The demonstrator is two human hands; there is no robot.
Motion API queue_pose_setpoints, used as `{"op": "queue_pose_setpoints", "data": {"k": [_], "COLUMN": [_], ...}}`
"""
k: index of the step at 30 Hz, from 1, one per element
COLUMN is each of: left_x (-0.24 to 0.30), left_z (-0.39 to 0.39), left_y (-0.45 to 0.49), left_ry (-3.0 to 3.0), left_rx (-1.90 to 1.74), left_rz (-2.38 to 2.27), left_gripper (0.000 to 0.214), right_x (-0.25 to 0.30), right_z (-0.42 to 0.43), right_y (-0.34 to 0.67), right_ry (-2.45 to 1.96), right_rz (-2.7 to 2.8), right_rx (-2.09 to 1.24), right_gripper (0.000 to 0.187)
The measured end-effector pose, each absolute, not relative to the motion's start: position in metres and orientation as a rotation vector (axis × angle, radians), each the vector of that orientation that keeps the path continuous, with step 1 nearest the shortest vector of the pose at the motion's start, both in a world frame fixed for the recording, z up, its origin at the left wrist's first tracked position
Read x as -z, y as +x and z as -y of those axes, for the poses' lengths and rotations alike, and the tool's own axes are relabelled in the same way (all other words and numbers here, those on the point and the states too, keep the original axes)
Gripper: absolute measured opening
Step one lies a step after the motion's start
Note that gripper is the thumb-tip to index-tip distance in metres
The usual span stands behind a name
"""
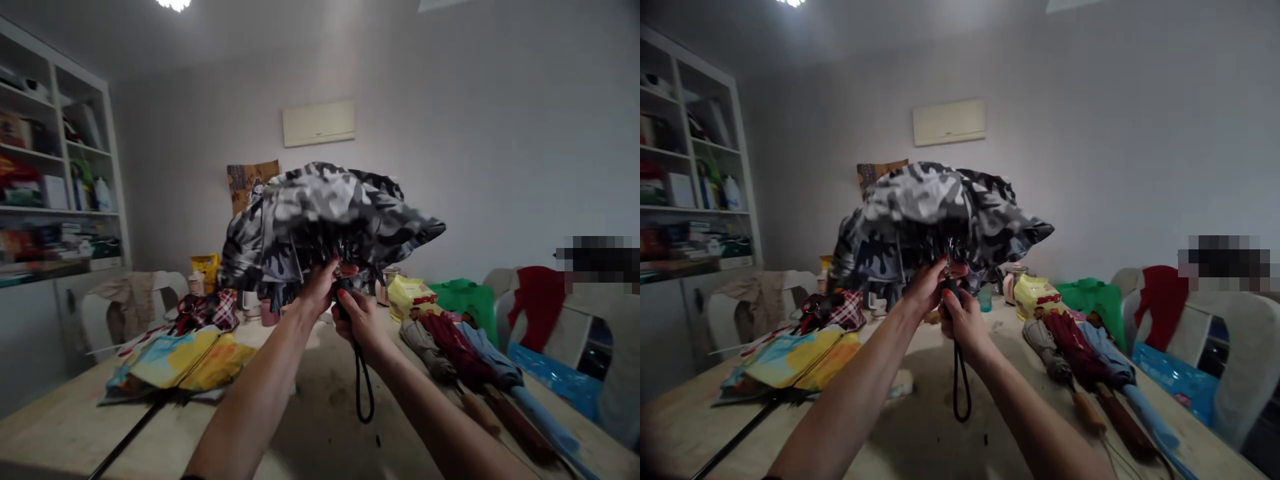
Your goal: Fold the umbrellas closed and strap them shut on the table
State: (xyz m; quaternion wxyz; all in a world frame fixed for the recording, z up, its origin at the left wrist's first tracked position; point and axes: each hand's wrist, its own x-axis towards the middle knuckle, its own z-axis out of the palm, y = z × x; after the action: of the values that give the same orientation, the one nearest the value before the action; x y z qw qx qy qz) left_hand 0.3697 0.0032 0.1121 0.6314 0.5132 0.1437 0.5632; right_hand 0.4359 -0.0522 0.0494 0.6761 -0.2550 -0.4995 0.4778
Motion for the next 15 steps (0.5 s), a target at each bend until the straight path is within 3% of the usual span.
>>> {"op": "queue_pose_setpoints", "data": {"k": [7,11,15], "left_x": [-0.095,-0.086,-0.059], "left_z": [-0.008,-0.008,-0.005], "left_y": [0.35,0.334,0.348], "left_ry": [1.147,1.02,1.091], "left_rx": [-1.257,-1.089,-1.196], "left_rz": [-0.179,-0.141,-0.288], "left_gripper": [0.043,0.042,0.04], "right_x": [-0.025,-0.02,-0.025], "right_z": [0.052,0.042,0.031], "right_y": [0.473,0.507,0.511], "right_ry": [-0.716,-0.764,-0.717], "right_rz": [1.336,0.985,1.049], "right_rx": [-0.827,-0.753,-0.793], "right_gripper": [0.048,0.051,0.044]}}
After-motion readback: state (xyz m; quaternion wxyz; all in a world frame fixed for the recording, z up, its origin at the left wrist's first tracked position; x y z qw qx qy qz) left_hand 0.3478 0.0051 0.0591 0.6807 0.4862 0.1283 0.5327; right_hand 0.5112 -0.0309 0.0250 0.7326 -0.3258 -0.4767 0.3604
